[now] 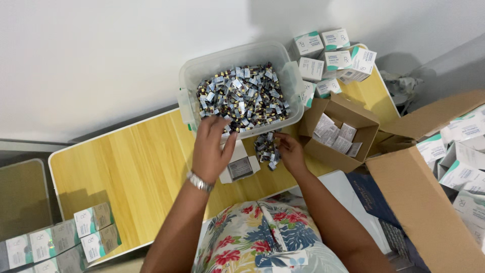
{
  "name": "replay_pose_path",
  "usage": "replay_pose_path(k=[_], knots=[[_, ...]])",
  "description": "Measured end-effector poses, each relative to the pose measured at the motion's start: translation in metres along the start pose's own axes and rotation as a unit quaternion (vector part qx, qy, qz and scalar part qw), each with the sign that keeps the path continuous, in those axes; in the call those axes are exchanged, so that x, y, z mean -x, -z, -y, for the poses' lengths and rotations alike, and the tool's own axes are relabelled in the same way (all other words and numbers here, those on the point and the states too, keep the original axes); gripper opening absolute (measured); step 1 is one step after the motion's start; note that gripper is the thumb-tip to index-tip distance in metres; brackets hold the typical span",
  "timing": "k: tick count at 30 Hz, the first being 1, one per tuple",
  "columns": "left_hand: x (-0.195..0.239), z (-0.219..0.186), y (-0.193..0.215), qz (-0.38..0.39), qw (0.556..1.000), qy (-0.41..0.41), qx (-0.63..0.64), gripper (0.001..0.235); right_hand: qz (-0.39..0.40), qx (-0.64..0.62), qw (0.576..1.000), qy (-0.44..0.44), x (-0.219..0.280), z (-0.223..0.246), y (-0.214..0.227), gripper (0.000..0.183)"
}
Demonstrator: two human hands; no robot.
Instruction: The person opens a small white box and places numerous small wrapped items into it from a nearby plastic container. The person arranges the items inside the box and closes the flaps.
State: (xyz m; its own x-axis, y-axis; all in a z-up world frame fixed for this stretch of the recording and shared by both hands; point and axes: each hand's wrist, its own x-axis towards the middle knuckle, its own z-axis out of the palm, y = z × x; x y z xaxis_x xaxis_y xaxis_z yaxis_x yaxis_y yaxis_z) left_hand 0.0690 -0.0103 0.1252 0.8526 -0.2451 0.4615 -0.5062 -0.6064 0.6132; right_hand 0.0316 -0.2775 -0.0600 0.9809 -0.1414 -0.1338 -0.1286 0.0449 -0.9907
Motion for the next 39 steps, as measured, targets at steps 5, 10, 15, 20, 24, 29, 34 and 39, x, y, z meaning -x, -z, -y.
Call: replay_pose_path(k=[5, 10, 15, 20, 24, 29, 34, 39], knots=[[-0.099, -0.004, -0.011, 0.321, 0.914, 0.206, -0.138, 0.099, -0.067, 0.27, 0.955, 0.105, 0.014, 0.011, 0.0, 0.04], [-0.126, -0.022, -0.031, 0.473, 0.797, 0.286, -0.246, 0.113, -0.042, 0.429, 0.902, 0.01, 0.033, 0.036, -0.009, 0.092], [-0.121, -0.003, -0.049, 0.46, 0.804, 0.281, -0.251, 0.108, 0.003, 0.497, 0.867, -0.03, 0.047, 0.035, -0.013, 0.103], [-0.119, 0.011, -0.053, 0.472, 0.805, 0.263, -0.246, 0.099, 0.013, 0.502, 0.865, -0.006, 0.044, 0.026, -0.006, 0.103], [-0.121, 0.009, -0.052, 0.482, 0.804, 0.247, -0.243, 0.102, 0.029, 0.503, 0.864, -0.005, 0.036, 0.028, -0.002, 0.105], [-0.119, 0.019, -0.06, 0.464, 0.817, 0.235, -0.248, 0.086, 0.04, 0.507, 0.86, -0.038, 0.039, 0.03, 0.0, 0.105], [-0.11, 0.04, -0.074, 0.423, 0.847, 0.212, -0.241, 0.074, 0.038, 0.487, 0.872, -0.025, 0.033, 0.035, 0.003, 0.1], [-0.104, 0.073, -0.093, 0.312, 0.914, 0.153, -0.209, 0.058, 0.047, 0.493, 0.867, -0.049, 0.03, 0.032, 0.006, 0.103]])
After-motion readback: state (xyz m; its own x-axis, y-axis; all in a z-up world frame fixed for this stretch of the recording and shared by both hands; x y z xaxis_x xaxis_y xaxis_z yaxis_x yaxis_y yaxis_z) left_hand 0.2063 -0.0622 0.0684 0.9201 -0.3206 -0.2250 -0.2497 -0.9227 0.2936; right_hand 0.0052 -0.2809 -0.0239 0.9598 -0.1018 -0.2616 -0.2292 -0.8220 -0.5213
